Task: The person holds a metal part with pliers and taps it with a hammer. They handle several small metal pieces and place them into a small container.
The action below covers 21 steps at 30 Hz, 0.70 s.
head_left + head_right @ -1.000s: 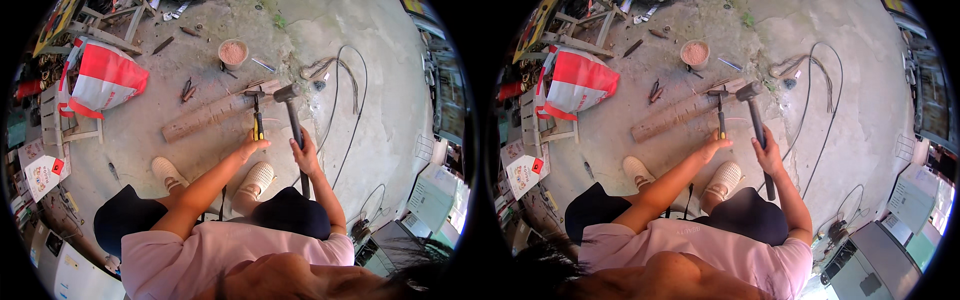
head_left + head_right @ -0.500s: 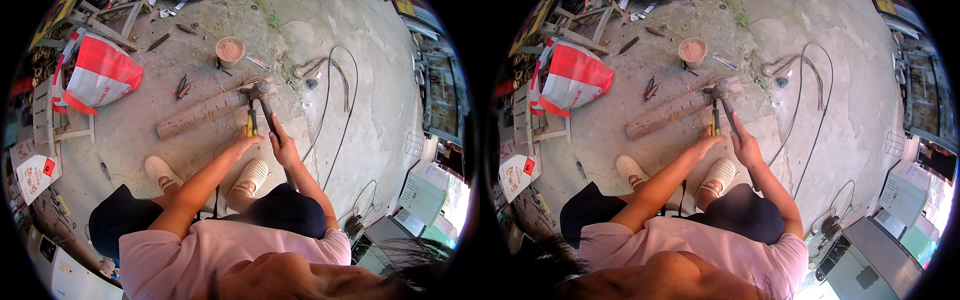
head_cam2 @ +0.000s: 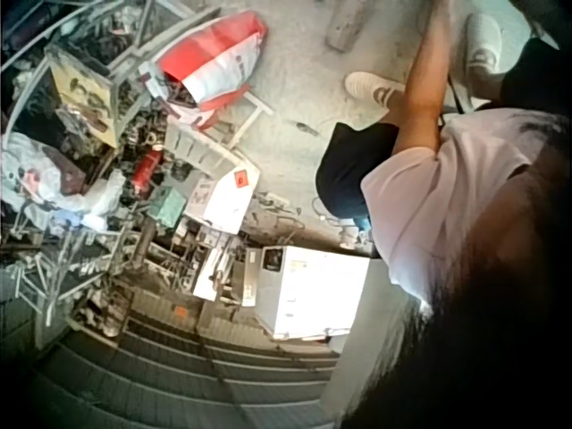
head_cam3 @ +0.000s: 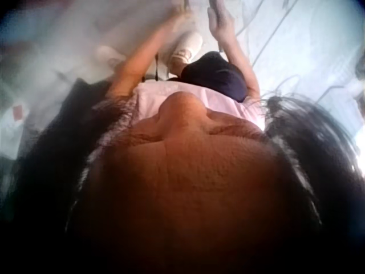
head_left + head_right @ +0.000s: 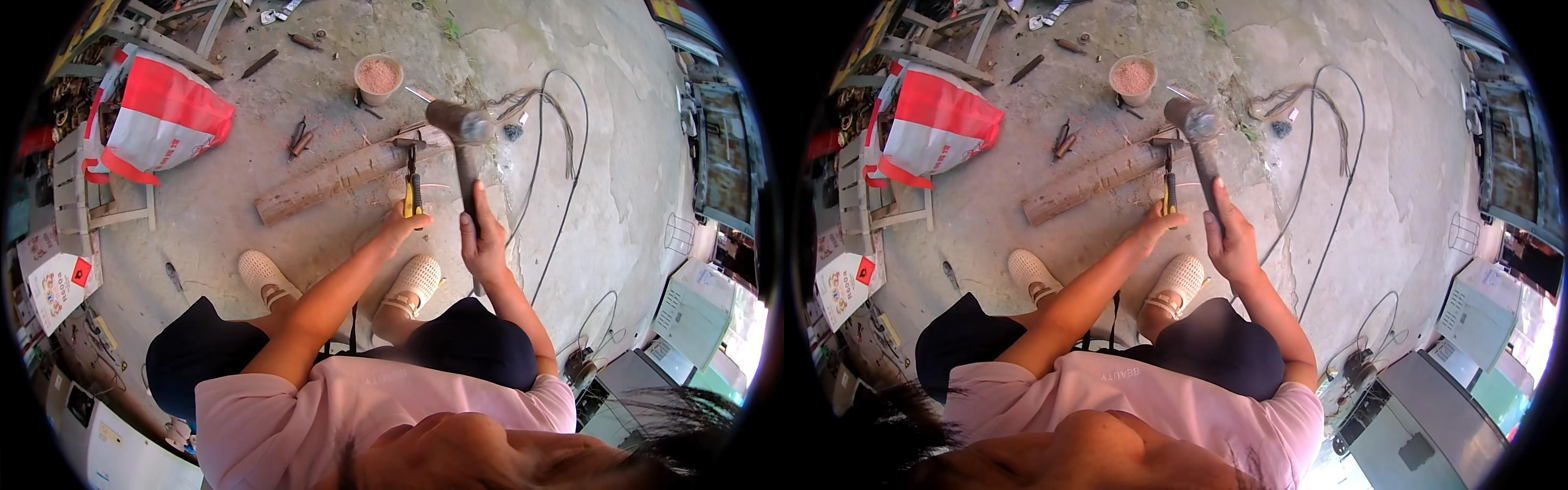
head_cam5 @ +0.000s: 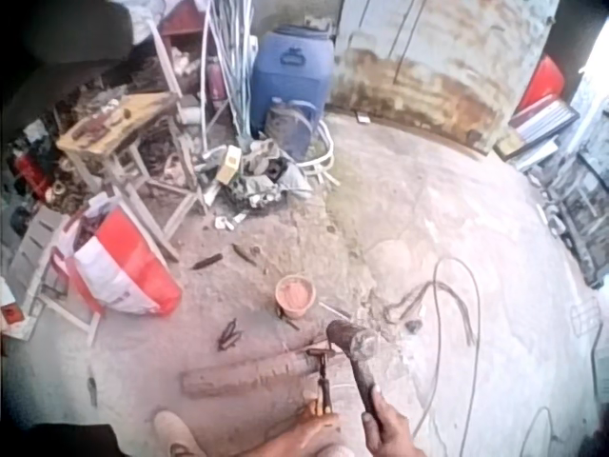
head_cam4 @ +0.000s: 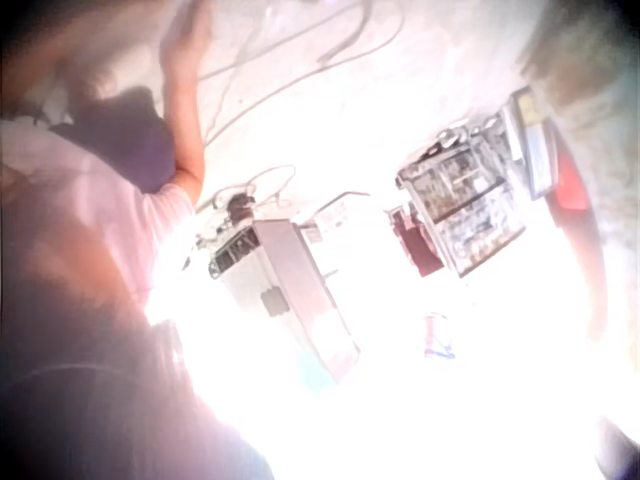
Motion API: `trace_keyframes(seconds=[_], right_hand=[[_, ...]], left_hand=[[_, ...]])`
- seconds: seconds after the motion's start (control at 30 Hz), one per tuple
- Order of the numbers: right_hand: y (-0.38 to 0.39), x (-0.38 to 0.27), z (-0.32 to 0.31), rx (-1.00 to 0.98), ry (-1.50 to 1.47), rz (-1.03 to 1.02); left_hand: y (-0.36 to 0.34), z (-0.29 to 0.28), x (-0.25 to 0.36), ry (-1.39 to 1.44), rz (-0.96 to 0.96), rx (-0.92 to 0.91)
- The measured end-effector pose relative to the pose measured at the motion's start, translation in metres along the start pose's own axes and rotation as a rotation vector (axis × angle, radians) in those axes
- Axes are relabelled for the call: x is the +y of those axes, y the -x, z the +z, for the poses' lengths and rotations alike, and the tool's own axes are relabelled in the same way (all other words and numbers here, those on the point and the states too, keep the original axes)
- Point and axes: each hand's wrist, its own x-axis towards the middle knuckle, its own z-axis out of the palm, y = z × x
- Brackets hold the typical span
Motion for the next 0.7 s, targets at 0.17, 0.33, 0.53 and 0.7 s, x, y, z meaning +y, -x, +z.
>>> trace_keyframes(seconds=[0.17, 0.33, 0.53, 0.7], right_hand=[[0.001, 0.032, 0.028, -0.219, 0.013, 0.156], [-0.007, 0.007, 0.015, -0.208, 0.003, 0.167], [-0.005, -0.007, 0.009, 0.048, -0.012, -0.046], [0.002, 0.02, 0.027, -0.244, 0.06, 0.288]], left_hand=[[0.008, 0.005, 0.015, -0.107, -0.128, 0.073], [0.013, 0.006, 0.018, 0.009, -0.054, 0.089], [0.009, -0.002, 0.012, -0.03, -0.154, -0.009], [0.009, 0.004, 0.009, -0.016, -0.085, 0.139]])
